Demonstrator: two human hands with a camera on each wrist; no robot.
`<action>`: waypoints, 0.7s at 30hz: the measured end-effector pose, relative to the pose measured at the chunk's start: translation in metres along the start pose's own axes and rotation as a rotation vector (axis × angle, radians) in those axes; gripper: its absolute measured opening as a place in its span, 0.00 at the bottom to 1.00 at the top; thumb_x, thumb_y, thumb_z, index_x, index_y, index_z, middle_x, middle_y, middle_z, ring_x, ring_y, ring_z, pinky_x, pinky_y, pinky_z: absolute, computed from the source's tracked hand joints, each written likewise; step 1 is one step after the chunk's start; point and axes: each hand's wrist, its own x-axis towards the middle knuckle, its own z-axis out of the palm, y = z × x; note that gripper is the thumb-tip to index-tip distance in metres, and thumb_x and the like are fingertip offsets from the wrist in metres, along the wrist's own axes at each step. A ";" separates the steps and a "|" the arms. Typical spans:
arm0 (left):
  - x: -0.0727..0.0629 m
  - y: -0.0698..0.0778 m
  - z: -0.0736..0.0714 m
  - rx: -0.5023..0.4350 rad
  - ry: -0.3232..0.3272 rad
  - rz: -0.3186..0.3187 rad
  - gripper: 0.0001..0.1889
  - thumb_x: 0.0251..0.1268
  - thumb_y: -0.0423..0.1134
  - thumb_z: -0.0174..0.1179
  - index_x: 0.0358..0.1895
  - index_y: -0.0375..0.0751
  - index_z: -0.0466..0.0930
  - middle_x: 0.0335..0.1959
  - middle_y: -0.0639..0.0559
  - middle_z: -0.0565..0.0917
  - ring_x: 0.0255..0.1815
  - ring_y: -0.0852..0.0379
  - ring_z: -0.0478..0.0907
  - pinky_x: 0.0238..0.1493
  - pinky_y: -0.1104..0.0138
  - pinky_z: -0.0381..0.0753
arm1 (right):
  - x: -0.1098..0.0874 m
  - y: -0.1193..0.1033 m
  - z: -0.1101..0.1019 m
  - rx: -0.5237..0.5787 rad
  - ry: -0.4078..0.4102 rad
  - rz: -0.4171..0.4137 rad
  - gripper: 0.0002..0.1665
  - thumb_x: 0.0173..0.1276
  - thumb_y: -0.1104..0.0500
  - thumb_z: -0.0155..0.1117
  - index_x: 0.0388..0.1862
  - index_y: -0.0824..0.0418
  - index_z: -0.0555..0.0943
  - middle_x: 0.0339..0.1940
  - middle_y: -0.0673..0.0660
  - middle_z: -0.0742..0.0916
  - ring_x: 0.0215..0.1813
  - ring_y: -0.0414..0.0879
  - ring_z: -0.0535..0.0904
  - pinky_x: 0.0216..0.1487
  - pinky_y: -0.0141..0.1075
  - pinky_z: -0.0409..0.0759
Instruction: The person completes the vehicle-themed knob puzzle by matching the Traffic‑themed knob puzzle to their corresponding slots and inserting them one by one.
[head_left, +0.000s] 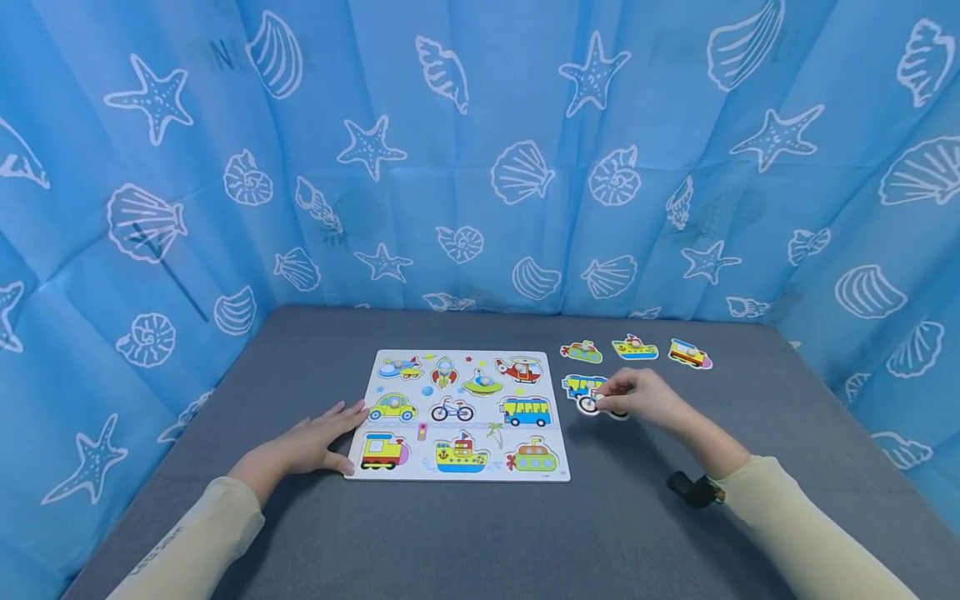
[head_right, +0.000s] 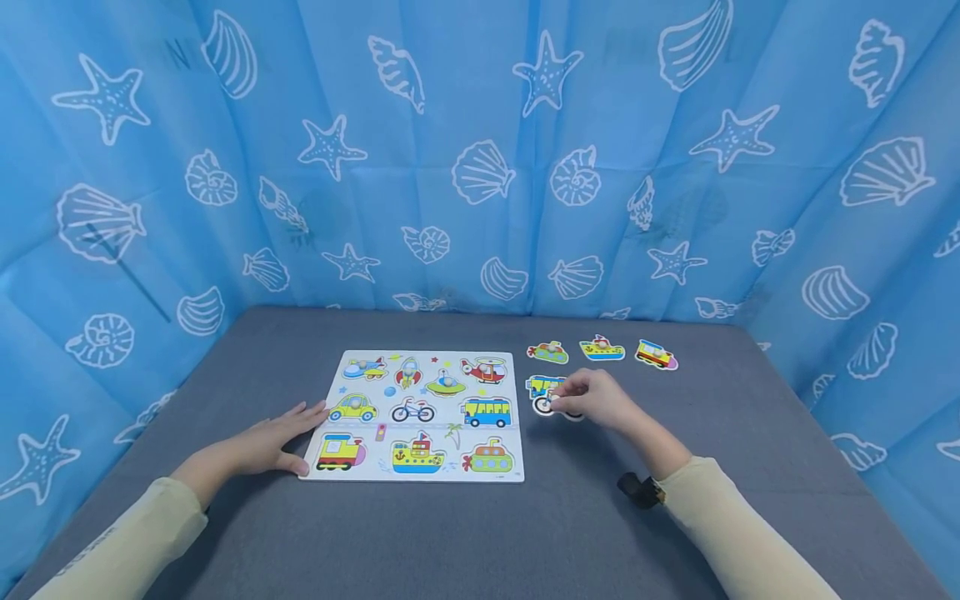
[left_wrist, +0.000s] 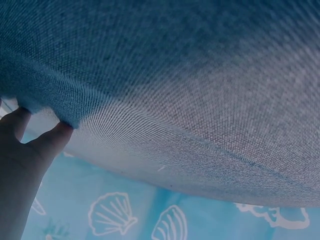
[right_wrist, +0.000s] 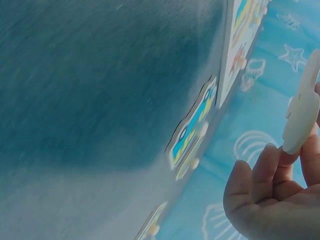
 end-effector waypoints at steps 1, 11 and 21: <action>0.000 0.000 0.000 -0.001 0.000 0.000 0.53 0.51 0.56 0.70 0.77 0.40 0.52 0.77 0.39 0.51 0.76 0.33 0.42 0.63 0.30 0.44 | 0.001 -0.002 0.002 0.004 -0.002 -0.006 0.13 0.64 0.60 0.69 0.40 0.69 0.82 0.34 0.55 0.81 0.37 0.48 0.73 0.34 0.38 0.73; 0.000 0.000 -0.001 0.002 -0.001 -0.002 0.52 0.51 0.56 0.70 0.77 0.40 0.53 0.77 0.39 0.51 0.76 0.33 0.41 0.63 0.30 0.44 | 0.016 -0.013 0.023 0.026 -0.020 -0.034 0.11 0.63 0.61 0.70 0.38 0.68 0.83 0.31 0.54 0.82 0.35 0.48 0.74 0.35 0.40 0.75; 0.000 0.003 -0.002 0.005 -0.002 -0.014 0.52 0.51 0.54 0.71 0.76 0.39 0.53 0.77 0.39 0.52 0.76 0.33 0.42 0.64 0.30 0.45 | 0.028 -0.029 0.048 0.088 -0.070 -0.067 0.11 0.63 0.62 0.70 0.38 0.70 0.83 0.31 0.54 0.81 0.33 0.46 0.74 0.33 0.38 0.75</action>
